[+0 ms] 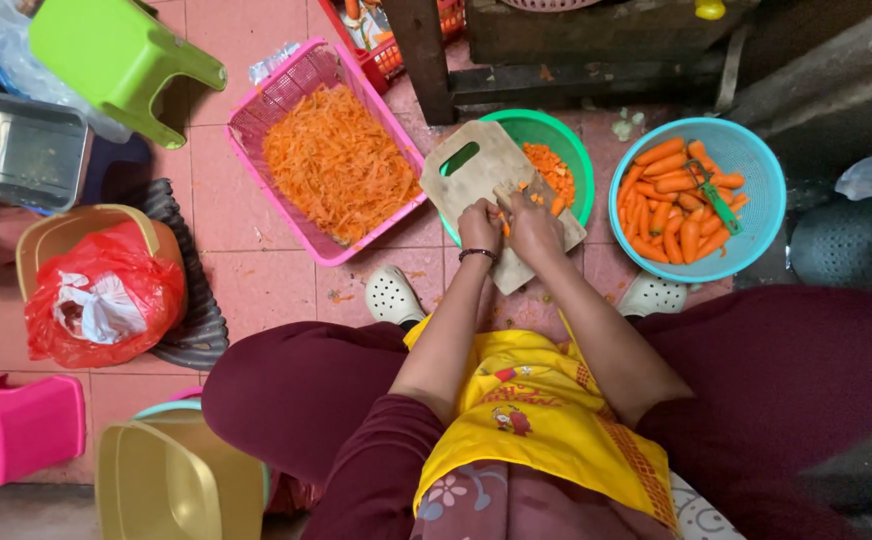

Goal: Grating or finely slicing carrots into a green bowl using a handheld tool.

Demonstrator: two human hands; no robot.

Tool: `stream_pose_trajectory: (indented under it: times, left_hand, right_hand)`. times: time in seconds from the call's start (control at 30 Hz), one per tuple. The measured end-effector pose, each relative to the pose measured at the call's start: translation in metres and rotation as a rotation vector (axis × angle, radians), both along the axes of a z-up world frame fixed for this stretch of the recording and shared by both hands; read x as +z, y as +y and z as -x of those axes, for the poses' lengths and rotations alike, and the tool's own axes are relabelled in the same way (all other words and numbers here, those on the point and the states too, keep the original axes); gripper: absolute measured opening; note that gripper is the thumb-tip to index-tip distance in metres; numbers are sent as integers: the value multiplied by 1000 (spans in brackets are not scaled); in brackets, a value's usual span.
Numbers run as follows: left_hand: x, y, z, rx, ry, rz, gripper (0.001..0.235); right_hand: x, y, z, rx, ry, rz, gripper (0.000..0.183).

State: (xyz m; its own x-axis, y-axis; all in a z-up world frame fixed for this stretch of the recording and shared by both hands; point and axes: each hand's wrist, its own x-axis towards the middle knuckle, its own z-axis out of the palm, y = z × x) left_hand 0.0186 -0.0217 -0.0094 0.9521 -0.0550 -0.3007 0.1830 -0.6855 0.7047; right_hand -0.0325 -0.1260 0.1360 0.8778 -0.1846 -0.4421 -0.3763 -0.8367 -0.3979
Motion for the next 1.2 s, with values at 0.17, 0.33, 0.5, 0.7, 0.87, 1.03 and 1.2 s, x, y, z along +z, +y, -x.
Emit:
stream_pose_trajectory:
  times: [0.17, 0.33, 0.5, 0.7, 0.87, 1.03, 1.2]
  left_hand:
    - [-8, 0, 1, -20, -8, -21, 12]
    - [-9, 2, 2, -16, -51, 2, 12]
    - [16, 12, 18, -50, -135, 81, 14]
    - [55, 15, 30, -446, -412, 47, 38]
    - [27, 19, 17, -559, -438, -179, 23]
    - [10, 25, 14, -377, -314, -77, 30]
    - [35, 16, 28, -334, -269, -11, 30]
  right_hand:
    - [1, 6, 8, -40, -94, -55, 34]
    - [-29, 14, 24, -35, -190, 28, 38]
    - [-24, -7, 26, -94, -179, -98, 39]
    - [-14, -33, 24, -154, -275, 7, 27]
    - [-29, -38, 25, -154, -222, -16, 35]
    - [-25, -22, 28, -69, -155, 17, 32]
    - [-13, -18, 25, -49, -99, 13, 25]
